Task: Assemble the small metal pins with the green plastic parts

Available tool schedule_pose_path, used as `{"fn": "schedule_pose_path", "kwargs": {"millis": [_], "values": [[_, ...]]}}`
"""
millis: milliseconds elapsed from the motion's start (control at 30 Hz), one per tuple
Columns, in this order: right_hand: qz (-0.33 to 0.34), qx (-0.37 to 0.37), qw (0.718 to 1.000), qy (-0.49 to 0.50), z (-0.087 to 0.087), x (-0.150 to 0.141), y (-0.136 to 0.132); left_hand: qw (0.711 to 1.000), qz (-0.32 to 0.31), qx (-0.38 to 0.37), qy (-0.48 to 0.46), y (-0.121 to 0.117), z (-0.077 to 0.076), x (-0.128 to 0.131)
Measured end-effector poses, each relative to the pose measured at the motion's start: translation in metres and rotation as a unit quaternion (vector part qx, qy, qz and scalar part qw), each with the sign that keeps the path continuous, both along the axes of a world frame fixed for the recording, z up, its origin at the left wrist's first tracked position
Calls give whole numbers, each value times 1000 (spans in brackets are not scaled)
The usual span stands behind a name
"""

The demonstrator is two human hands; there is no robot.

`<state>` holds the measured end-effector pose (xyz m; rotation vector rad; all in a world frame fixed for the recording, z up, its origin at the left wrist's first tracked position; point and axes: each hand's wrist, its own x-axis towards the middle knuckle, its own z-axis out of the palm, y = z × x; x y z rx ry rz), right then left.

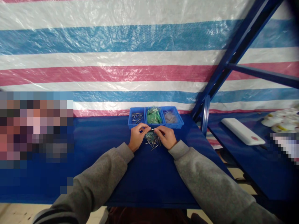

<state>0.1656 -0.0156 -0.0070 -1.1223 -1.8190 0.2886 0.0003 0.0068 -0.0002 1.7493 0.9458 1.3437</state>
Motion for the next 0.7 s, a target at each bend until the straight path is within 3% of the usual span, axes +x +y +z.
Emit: {"fn": "schedule_pose_path", "kwargs": {"millis": [167, 333, 500, 700], "values": [[-25, 4, 1000, 6, -3, 1, 1, 998, -27, -24, -51, -5, 2, 3], [-44, 11, 999, 20, -2, 3, 1, 999, -41, -25, -12, -7, 3, 3], [-69, 24, 997, 23, -1, 3, 1, 997, -7, 19, 68, -6, 5, 0], [-61, 29, 997, 35, 0, 3, 1, 996, 12, 44, 74, -6, 7, -1]]}}
